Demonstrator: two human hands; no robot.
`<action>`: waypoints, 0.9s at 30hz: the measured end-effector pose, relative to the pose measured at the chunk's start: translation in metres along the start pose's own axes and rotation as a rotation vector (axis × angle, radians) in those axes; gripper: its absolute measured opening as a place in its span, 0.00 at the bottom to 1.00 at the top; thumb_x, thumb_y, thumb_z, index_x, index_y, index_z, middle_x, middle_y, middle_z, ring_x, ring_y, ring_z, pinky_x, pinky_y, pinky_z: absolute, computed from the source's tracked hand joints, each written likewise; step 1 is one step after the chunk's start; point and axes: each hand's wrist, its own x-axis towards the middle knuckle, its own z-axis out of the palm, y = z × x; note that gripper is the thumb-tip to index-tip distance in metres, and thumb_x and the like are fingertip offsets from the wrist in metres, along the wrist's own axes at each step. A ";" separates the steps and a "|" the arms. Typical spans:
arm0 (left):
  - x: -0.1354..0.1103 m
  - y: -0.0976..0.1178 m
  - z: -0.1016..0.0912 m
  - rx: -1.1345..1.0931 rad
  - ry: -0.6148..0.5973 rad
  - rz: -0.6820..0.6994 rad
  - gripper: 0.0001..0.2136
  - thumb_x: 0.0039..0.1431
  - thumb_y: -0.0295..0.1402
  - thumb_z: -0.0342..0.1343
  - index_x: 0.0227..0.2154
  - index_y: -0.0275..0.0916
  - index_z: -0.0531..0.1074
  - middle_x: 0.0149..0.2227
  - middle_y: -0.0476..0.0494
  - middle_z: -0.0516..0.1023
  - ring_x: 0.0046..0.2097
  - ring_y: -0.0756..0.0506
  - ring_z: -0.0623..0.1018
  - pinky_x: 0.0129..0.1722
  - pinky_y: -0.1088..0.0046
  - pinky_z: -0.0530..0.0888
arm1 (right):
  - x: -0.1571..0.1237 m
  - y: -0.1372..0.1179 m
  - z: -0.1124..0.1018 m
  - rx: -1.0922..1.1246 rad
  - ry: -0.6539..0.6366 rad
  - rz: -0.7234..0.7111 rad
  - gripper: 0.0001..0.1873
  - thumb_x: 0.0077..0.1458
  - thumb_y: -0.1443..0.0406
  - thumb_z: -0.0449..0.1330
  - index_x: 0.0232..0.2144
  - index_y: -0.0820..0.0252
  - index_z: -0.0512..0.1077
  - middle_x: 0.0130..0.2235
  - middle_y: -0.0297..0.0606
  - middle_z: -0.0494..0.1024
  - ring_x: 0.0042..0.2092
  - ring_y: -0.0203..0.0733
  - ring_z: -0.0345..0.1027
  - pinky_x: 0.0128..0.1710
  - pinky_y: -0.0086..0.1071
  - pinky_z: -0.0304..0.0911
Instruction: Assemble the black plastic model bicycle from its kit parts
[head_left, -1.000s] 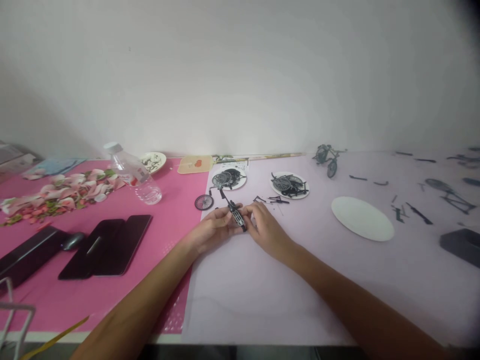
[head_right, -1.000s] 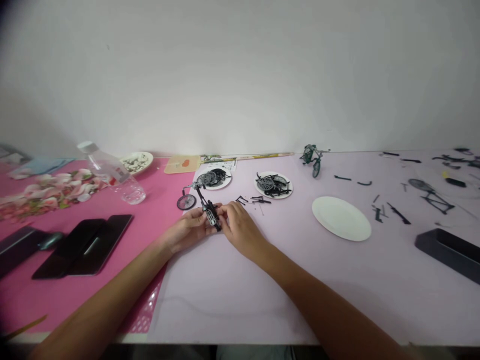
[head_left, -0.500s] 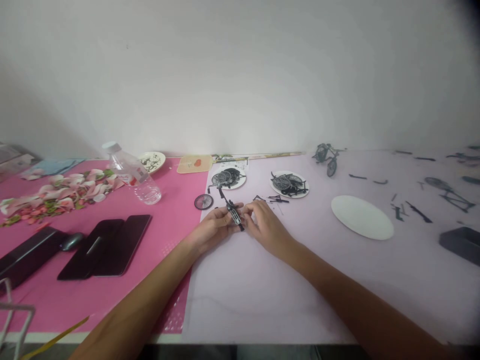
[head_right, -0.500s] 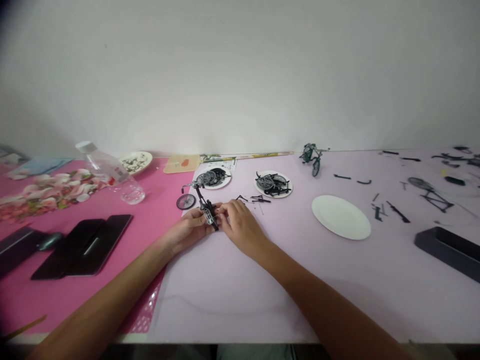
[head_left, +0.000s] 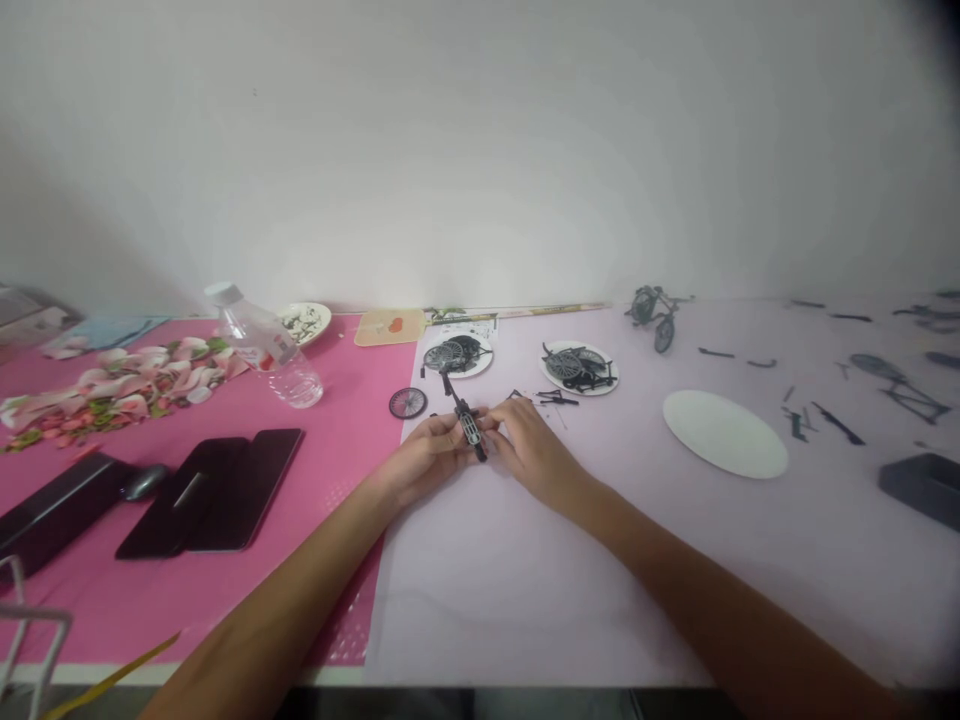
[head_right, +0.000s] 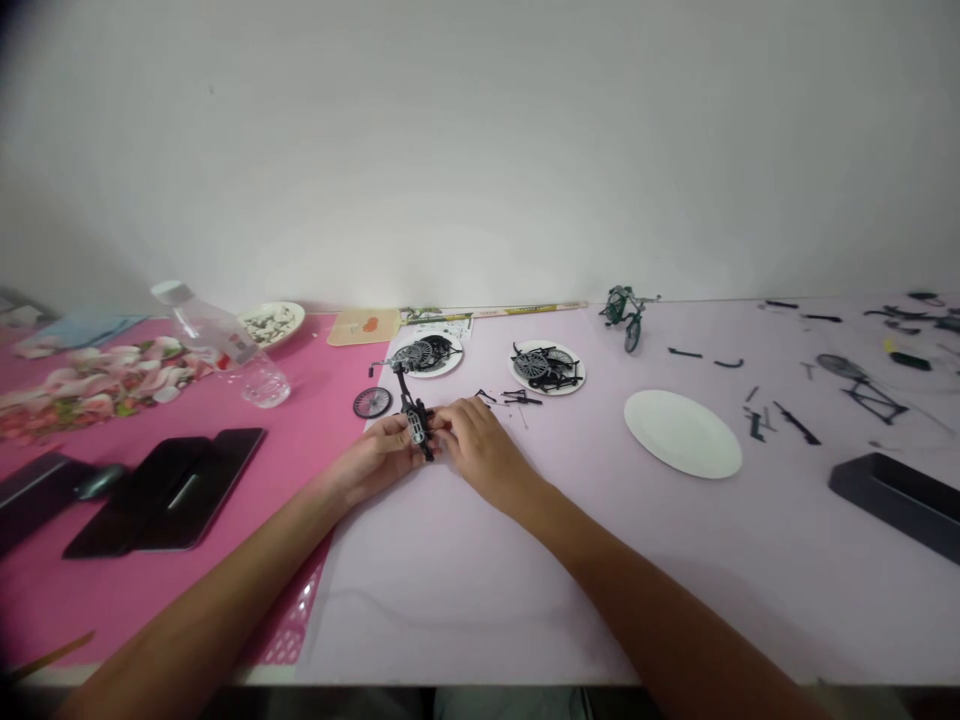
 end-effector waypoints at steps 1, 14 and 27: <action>0.000 0.000 0.000 -0.004 0.002 -0.001 0.17 0.59 0.33 0.69 0.50 0.33 0.80 0.43 0.35 0.83 0.43 0.44 0.81 0.52 0.64 0.72 | 0.000 0.001 0.001 -0.004 0.000 -0.005 0.09 0.68 0.74 0.53 0.43 0.54 0.67 0.43 0.42 0.76 0.47 0.51 0.67 0.49 0.48 0.67; -0.002 0.001 0.003 -0.003 0.003 0.006 0.18 0.61 0.33 0.68 0.53 0.34 0.79 0.44 0.35 0.83 0.41 0.46 0.79 0.48 0.67 0.71 | -0.002 -0.010 -0.007 0.151 -0.027 0.135 0.04 0.70 0.68 0.53 0.41 0.55 0.68 0.45 0.42 0.75 0.49 0.48 0.67 0.51 0.46 0.66; 0.001 0.000 0.000 -0.024 -0.001 -0.010 0.18 0.63 0.33 0.65 0.54 0.32 0.79 0.46 0.33 0.82 0.41 0.45 0.78 0.46 0.67 0.72 | -0.004 0.002 0.001 0.234 -0.032 0.130 0.07 0.66 0.72 0.57 0.39 0.55 0.69 0.44 0.41 0.74 0.50 0.47 0.66 0.52 0.43 0.64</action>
